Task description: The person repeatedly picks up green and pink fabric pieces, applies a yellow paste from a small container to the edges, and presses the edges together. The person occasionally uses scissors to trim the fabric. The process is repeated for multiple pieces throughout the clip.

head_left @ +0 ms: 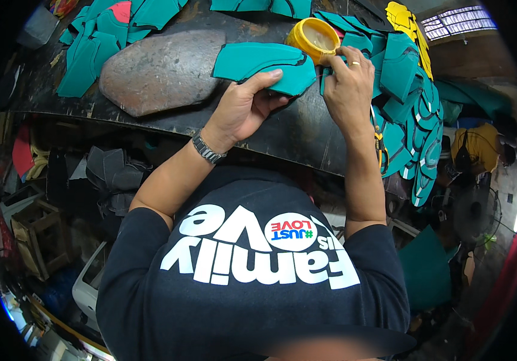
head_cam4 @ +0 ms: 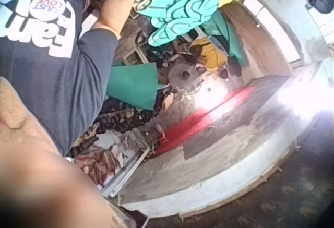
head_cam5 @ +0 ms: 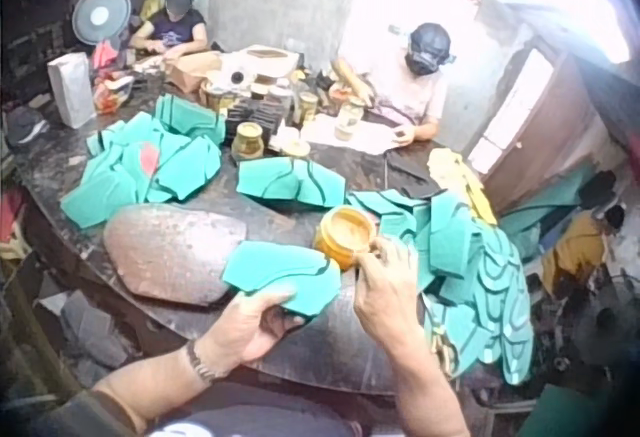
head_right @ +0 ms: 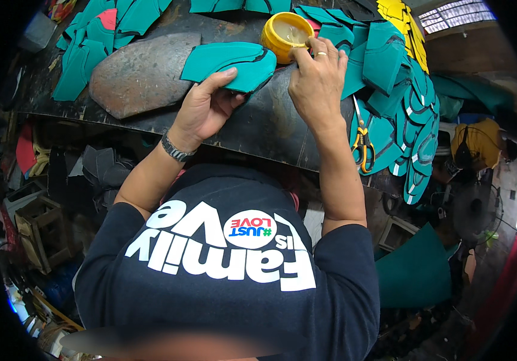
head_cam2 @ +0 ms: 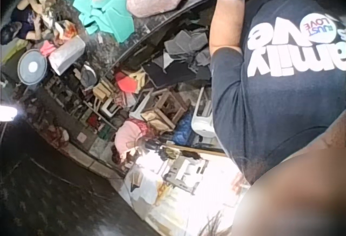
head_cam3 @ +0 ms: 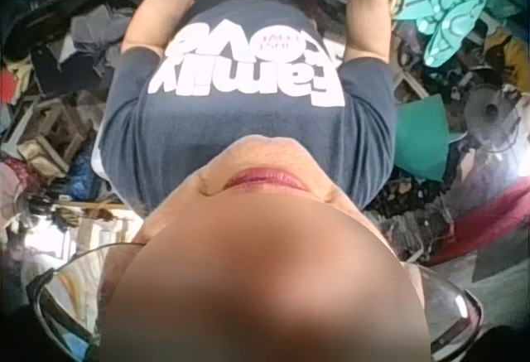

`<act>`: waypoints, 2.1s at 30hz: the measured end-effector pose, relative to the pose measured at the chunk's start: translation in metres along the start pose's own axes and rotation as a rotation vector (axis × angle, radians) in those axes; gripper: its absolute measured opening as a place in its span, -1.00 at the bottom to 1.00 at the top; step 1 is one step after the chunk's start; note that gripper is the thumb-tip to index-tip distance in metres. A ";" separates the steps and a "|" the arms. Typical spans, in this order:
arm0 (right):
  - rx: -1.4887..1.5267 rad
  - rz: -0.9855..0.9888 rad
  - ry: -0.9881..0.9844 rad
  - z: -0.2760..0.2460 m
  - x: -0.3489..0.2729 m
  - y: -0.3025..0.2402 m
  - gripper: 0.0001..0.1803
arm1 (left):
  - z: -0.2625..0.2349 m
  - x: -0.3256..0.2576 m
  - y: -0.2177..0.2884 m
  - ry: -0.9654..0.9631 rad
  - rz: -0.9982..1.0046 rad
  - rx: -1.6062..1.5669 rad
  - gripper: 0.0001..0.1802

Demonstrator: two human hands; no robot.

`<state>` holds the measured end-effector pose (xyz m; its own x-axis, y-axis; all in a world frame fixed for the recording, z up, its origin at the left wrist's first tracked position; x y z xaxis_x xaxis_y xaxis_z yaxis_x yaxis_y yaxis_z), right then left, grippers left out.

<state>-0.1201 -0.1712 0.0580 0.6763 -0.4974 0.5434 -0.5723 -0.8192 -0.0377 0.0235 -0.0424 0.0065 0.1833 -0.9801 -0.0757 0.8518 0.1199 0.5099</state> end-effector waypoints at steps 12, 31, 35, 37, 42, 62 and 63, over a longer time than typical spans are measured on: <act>0.157 0.042 0.202 -0.023 -0.044 -0.049 -0.25 | 0.016 -0.002 -0.016 -0.033 0.162 0.067 -0.62; 1.353 0.254 0.093 -0.023 -0.052 -0.028 -0.60 | -0.001 -0.004 -0.020 -0.093 0.032 -0.130 -0.65; 1.301 0.266 0.079 -0.009 -0.049 -0.034 -0.56 | -0.004 -0.002 -0.023 -0.120 -0.087 -0.275 -0.62; 1.144 0.205 0.127 -0.005 -0.052 -0.041 -0.51 | -0.007 -0.001 -0.025 -0.087 -0.106 -0.332 -0.62; 0.661 0.043 0.225 -0.001 -0.061 -0.060 -0.30 | -0.006 -0.002 -0.030 -0.189 -0.158 -0.438 -0.59; 0.666 0.146 0.169 -0.007 -0.062 -0.044 -0.29 | -0.013 -0.002 -0.029 -0.173 -0.188 -0.494 -0.62; 0.583 0.106 0.138 -0.003 -0.062 -0.045 -0.29 | -0.012 -0.003 -0.029 -0.208 -0.189 -0.499 -0.62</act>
<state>-0.1377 -0.1022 0.0288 0.5406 -0.5751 0.6140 -0.2585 -0.8081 -0.5294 0.0046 -0.0411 -0.0183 -0.0524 -0.9962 0.0697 0.9982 -0.0501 0.0335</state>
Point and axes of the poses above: each hand's wrist, its own x-axis towards the middle knuckle, its own z-axis out of the palm, y = z × x, the point moved 3 cm from there along x, towards the middle knuckle, and after that the axes turned 1 degree about -x, right-handed, at the moved point
